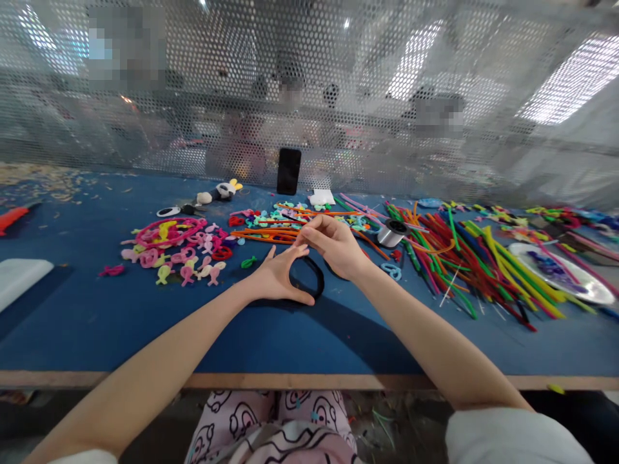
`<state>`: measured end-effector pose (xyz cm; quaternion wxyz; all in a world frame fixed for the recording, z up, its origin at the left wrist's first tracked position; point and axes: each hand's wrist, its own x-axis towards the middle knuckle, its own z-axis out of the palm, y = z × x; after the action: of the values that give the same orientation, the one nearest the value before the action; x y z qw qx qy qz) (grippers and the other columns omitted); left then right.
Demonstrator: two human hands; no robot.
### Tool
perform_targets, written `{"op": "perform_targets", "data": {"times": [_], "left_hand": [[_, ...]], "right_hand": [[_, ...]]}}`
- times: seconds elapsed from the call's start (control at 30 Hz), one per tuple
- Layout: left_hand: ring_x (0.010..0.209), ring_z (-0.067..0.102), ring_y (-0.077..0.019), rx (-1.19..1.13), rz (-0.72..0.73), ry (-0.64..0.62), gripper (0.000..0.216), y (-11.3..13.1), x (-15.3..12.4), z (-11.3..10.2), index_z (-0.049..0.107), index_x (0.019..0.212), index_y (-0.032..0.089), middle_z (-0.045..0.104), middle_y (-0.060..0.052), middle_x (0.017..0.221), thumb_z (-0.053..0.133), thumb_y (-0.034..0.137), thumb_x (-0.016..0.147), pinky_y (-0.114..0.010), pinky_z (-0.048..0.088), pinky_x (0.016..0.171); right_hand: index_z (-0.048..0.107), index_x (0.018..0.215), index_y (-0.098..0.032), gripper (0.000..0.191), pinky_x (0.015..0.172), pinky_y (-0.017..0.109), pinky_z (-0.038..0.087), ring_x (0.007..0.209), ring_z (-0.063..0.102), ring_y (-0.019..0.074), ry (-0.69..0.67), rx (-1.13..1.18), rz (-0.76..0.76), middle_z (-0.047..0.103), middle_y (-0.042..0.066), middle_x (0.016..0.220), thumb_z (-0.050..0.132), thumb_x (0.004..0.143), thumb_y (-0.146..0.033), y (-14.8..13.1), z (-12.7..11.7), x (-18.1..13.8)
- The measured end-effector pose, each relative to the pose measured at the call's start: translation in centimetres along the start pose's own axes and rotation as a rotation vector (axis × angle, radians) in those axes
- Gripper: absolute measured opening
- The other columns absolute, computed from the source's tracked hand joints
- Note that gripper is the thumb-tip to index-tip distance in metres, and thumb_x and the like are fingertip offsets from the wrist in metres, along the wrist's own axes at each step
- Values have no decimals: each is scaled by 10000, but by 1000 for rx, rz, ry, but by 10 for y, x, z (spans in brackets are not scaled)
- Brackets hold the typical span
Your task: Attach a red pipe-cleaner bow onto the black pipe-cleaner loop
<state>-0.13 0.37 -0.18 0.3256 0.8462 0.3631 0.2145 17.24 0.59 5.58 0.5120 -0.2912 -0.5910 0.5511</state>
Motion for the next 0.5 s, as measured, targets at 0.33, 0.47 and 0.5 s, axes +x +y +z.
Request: {"op": "perform_targets", "data": {"times": [0.33, 0.47, 0.5], "left_hand": [[1105, 692, -294, -266, 11, 197, 404, 3, 10, 17, 720, 1027, 187, 735, -113, 1179, 798, 447, 728, -433, 506, 1031], [1103, 690, -321, -77, -55, 239, 430, -3, 15, 26, 740, 988, 207, 763, -81, 1124, 844, 454, 651, -441, 518, 1017], [1107, 687, -322, -50, -40, 225, 464, -5, 15, 28, 735, 1021, 210, 764, -77, 1125, 845, 456, 644, -442, 520, 1014]], "right_hand": [[613, 797, -177, 248, 747, 294, 571, 791, 695, 146, -134, 100, 40, 724, 30, 824, 788, 821, -350, -4, 10, -1], [567, 800, -180, 303, 642, 245, 556, 694, 684, 121, -140, 135, 119, 704, 5, 756, 784, 820, -390, -1, 15, -3], [566, 802, -178, 307, 604, 226, 540, 661, 670, 111, -140, 124, 134, 695, -2, 734, 783, 820, -395, 0, 15, -4]]}}
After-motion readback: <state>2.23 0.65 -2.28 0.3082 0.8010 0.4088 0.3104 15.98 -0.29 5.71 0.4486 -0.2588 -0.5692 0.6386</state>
